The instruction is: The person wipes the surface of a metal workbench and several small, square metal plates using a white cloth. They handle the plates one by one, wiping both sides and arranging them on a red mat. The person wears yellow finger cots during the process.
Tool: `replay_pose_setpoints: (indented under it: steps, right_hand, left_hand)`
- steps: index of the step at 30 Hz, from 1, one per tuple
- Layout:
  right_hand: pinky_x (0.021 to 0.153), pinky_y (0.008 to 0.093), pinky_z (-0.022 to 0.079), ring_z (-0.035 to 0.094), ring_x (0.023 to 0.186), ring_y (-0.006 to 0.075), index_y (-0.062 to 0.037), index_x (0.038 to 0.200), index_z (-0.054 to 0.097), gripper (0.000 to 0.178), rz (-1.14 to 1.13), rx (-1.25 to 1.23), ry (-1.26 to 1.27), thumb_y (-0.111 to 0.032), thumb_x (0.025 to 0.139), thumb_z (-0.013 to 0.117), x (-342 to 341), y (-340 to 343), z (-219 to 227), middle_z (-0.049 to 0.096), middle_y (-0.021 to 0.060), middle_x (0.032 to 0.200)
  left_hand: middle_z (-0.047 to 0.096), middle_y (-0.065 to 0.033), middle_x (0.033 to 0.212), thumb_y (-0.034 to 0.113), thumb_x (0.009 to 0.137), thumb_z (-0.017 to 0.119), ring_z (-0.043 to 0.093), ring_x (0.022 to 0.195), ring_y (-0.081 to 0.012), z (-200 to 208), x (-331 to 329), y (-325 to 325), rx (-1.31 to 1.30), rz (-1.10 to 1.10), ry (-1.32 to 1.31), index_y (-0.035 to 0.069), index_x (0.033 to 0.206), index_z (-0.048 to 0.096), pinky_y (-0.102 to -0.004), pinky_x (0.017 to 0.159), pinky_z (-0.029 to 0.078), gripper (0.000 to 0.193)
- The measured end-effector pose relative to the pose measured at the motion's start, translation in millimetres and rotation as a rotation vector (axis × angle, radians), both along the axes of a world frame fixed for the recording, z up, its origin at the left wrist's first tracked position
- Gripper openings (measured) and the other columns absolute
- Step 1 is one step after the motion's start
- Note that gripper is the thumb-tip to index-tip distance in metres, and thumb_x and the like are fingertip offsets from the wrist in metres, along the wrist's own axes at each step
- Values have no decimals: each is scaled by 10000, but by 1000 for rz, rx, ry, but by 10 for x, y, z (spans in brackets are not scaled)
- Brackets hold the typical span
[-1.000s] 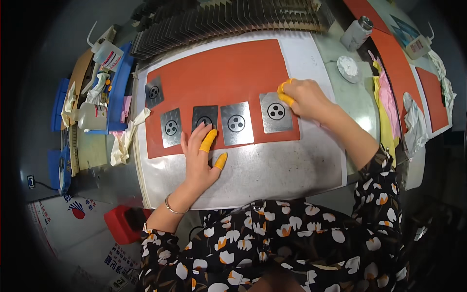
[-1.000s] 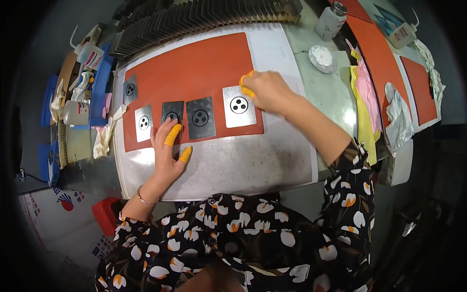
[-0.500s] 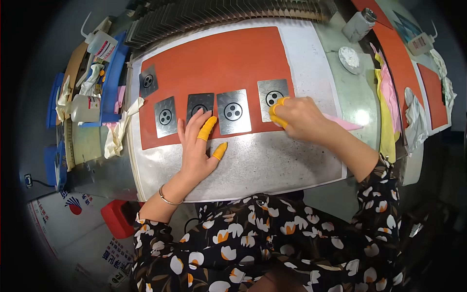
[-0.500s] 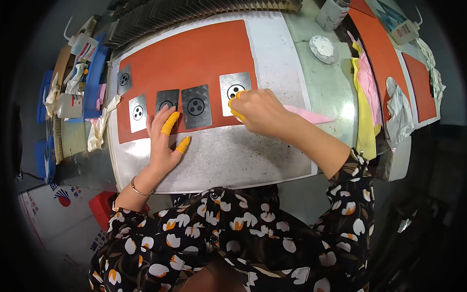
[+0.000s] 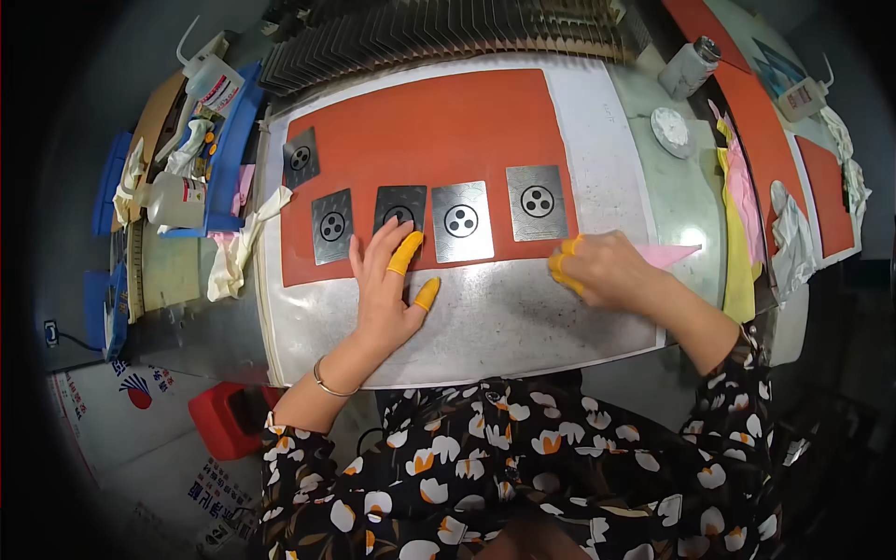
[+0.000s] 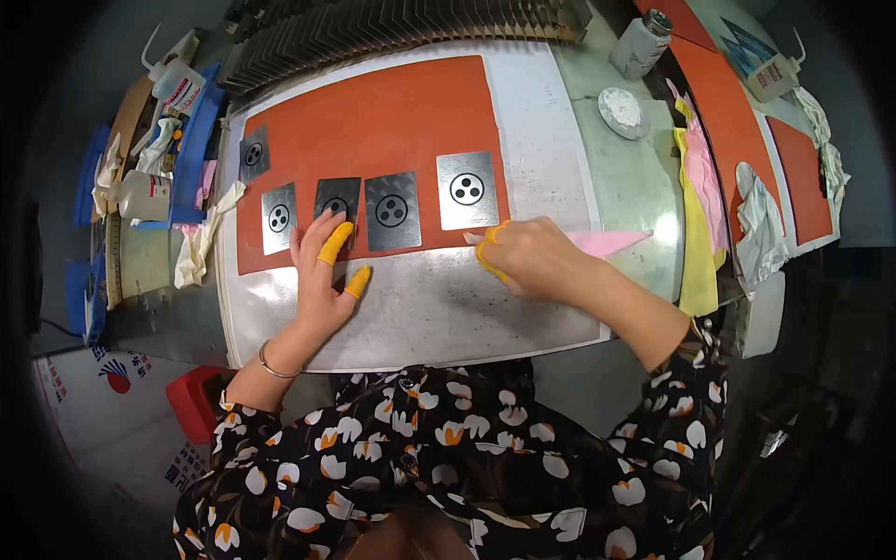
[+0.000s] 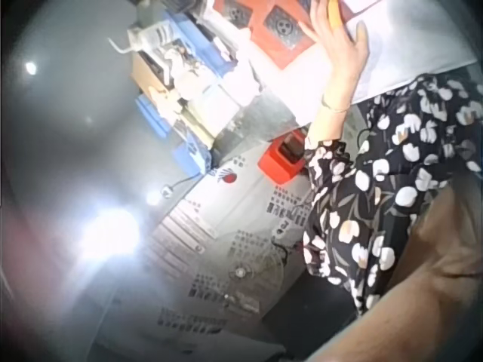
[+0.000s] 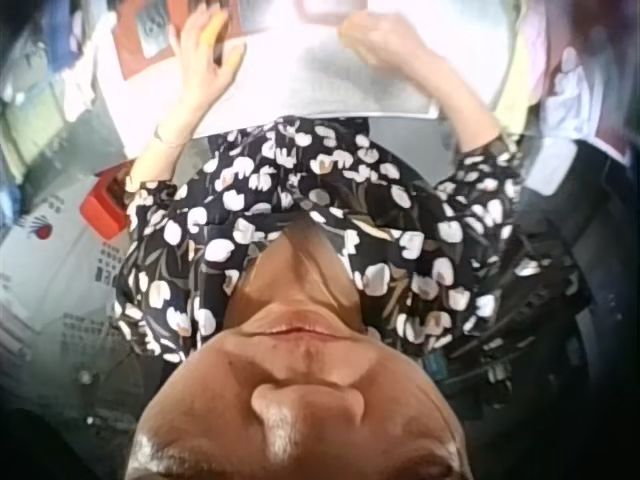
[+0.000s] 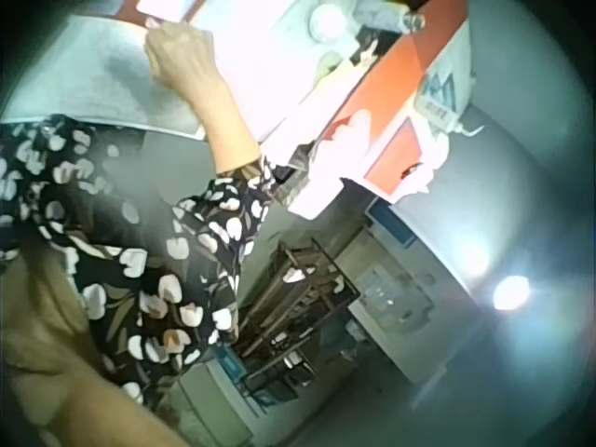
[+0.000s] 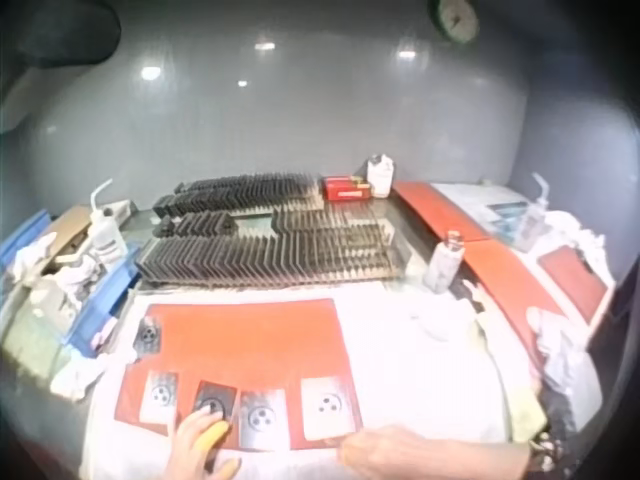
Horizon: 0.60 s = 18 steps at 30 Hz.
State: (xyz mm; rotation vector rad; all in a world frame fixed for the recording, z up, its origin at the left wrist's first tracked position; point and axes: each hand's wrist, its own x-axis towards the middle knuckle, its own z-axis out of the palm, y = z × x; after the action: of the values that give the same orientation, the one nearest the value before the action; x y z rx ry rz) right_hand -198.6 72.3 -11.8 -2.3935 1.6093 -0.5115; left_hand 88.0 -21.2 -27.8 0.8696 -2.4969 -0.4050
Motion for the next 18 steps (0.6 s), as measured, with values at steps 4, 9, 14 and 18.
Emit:
replay_pose_setpoints:
  steps: [4, 9, 14, 18]
  right_hand:
    - [564, 359, 480, 599, 670, 267, -58, 818, 612, 105, -105, -63, -105, -152, 774, 597, -206, 8, 97, 607, 93, 751]
    - [547, 358, 478, 595, 658, 260, -65, 780, 599, 102, -5, -159, -109, -161, 759, 626, -81, -307, -170, 600, 90, 718]
    - [568, 389, 472, 604, 686, 271, -62, 751, 572, 57, 81, 0, -54, -115, 735, 584, 94, -466, -116, 598, 123, 727]
    - [582, 410, 469, 605, 687, 310, -43, 780, 588, 82, -190, -38, -74, -124, 774, 575, -142, -951, -119, 604, 148, 760]
  left_hand:
    - [441, -116, 1280, 103, 682, 696, 347, 1249, -324, 41, -49, -36, 2, -22, 13, 35, 1189, 462, -535, 1041, 117, 562]
    - [443, -107, 1281, 202, 627, 757, 327, 1254, -331, 102, -183, -170, -5, 32, -104, 44, 1209, 443, -557, 1034, 116, 680]
    - [476, -93, 1255, 235, 625, 760, 339, 1247, -320, 145, -215, -257, 20, -16, -143, 54, 1202, 470, -567, 1035, 109, 670]
    - [490, -82, 1241, 232, 630, 754, 345, 1247, -309, 155, -278, -276, 14, -44, -171, 53, 1195, 491, -572, 1041, 94, 648]
